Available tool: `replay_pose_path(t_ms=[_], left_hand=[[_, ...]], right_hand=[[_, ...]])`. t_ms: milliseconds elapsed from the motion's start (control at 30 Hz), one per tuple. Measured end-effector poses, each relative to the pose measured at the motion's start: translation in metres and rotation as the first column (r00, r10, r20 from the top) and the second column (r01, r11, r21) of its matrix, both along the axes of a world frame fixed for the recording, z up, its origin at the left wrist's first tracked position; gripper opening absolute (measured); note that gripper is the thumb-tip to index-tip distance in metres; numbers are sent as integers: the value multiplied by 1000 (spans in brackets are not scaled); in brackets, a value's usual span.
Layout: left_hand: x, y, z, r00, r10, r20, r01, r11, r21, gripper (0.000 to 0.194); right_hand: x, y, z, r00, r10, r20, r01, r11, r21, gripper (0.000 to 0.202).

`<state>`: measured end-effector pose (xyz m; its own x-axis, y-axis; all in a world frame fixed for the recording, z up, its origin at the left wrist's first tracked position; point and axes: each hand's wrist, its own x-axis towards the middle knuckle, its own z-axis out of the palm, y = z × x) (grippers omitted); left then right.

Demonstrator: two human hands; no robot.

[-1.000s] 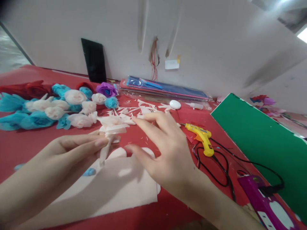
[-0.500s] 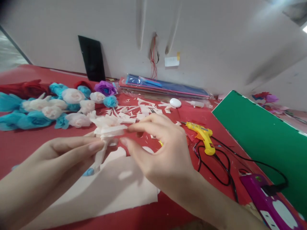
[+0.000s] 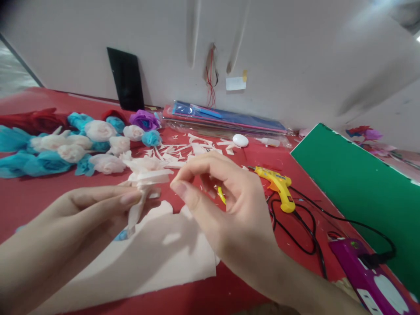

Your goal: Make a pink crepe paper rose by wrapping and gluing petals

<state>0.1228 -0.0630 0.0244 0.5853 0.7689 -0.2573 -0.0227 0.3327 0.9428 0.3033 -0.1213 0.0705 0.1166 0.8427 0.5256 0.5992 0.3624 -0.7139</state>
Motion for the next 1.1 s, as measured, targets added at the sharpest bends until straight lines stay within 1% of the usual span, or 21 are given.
replay_pose_path(t_ms=[67,100,167,233,300,433,500,567,667,767,900,1100], left_hand=[[2,0,2,999,23,46,-20,998,-65,35],[3,0,3,996,36,87,-27,994,-106,35],[6,1,4,983,50,178,-16,982,-188,34],[6,1,3,972,38,233,20,971,-240,32],[4,0,-1,966,25,256,43,966,-255,28],[-3,-3,-8,945,-8,327,80,975,-207,24],[-3,-3,-6,953,-1,304,67,977,-204,24],[-1,-2,1,970,5,242,47,977,-208,28],[4,0,9,980,-35,197,74,978,-193,32],[7,0,7,979,-61,196,100,976,-192,32],[7,-1,3,974,-83,209,122,975,-185,32],[5,0,10,977,-102,190,135,976,-171,33]], right_hand=[[2,1,-1,999,3,-43,-3,1000,5,16],[2,1,-2,999,-14,-35,14,1000,13,16],[1,1,-3,996,-71,45,69,996,51,17],[-2,1,-4,979,-137,150,118,984,133,18],[-4,1,-6,962,-165,216,120,971,206,18],[-8,-2,-10,941,-212,264,125,943,309,15],[-9,-3,-11,921,-243,305,128,927,353,13],[-10,-4,-10,907,-242,345,106,923,369,13],[-10,-2,-10,909,-222,354,82,926,368,13],[-9,-1,-11,916,-221,336,85,923,375,13],[-9,-1,-12,907,-228,354,91,926,366,12],[-12,-2,-7,890,-240,387,104,934,341,16]])
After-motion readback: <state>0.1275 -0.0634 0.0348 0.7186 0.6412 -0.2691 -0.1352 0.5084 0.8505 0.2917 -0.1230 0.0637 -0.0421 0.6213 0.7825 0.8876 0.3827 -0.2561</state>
